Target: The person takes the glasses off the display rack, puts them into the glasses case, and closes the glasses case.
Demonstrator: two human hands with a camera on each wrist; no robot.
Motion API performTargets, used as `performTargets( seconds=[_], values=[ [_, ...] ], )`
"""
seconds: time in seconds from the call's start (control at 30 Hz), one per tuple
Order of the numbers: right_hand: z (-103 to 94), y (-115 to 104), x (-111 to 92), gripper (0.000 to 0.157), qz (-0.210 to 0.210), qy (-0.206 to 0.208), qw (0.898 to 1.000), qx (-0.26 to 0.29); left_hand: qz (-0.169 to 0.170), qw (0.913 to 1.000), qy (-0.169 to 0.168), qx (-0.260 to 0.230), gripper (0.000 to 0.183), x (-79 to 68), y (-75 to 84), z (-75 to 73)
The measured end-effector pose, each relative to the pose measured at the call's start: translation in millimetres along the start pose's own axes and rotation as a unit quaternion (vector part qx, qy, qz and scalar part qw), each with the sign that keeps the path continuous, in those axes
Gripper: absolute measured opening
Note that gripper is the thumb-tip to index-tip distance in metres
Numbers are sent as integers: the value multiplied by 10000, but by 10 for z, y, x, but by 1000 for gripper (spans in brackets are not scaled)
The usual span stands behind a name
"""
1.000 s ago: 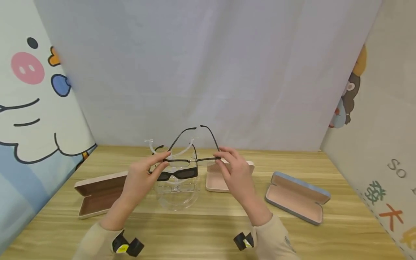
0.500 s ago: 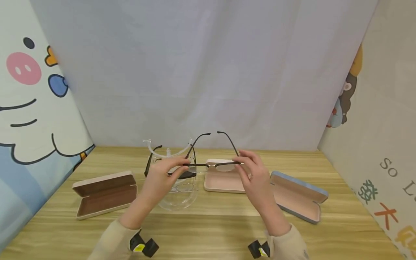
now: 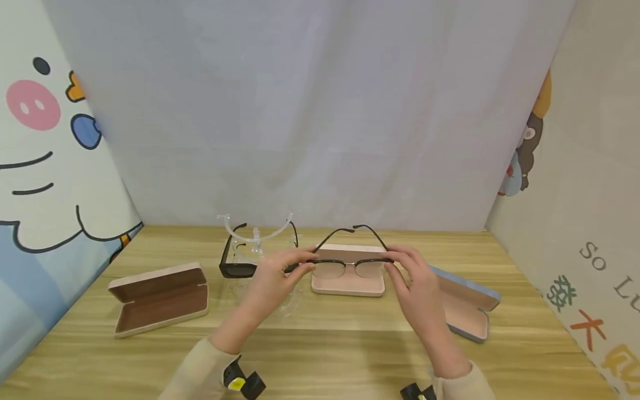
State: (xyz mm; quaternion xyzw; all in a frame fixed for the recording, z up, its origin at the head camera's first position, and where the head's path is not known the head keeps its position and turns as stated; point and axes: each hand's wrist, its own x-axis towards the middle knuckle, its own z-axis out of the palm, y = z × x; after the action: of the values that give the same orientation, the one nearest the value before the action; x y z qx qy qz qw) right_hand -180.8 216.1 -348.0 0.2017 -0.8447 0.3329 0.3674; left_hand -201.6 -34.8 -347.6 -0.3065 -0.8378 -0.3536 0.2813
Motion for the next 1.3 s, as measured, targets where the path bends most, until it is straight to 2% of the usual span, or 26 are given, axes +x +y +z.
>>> performTargets(
  seconds=[0.1,0.3,0.63,0.73,0.87,1.03,1.13,1.3],
  values=[
    [-42,53,-53,20,273,-105,9995,-156,-89,9996,-145,-227,19,-7,22,83],
    [-123,150,-140,20,842,-445,9954,-85,-394,9965,-360,-643,20,-35,46,221],
    [-113,258,-237,21,1217,-780,9892,254,-811,9904,-309,-1073,19,-42,41,352],
    [-114,268,-269,23,1574,-959,9817,479,-859,9886,-262,-1208,21,-47,35,400],
    [-123,285,-314,28,2097,-1118,9668,940,-951,9864,-321,-1301,25,-51,43,469],
    [-148,338,-357,31,2313,-985,9561,1508,-1138,9824,-356,-1434,27,-25,82,545],
    [-167,371,-377,31,2379,-894,9503,1799,-1284,9764,-426,-1685,27,-5,108,595],
    [-181,406,-409,23,2525,-674,9343,2423,-1575,9536,-538,-2510,27,20,127,703]
  ],
)
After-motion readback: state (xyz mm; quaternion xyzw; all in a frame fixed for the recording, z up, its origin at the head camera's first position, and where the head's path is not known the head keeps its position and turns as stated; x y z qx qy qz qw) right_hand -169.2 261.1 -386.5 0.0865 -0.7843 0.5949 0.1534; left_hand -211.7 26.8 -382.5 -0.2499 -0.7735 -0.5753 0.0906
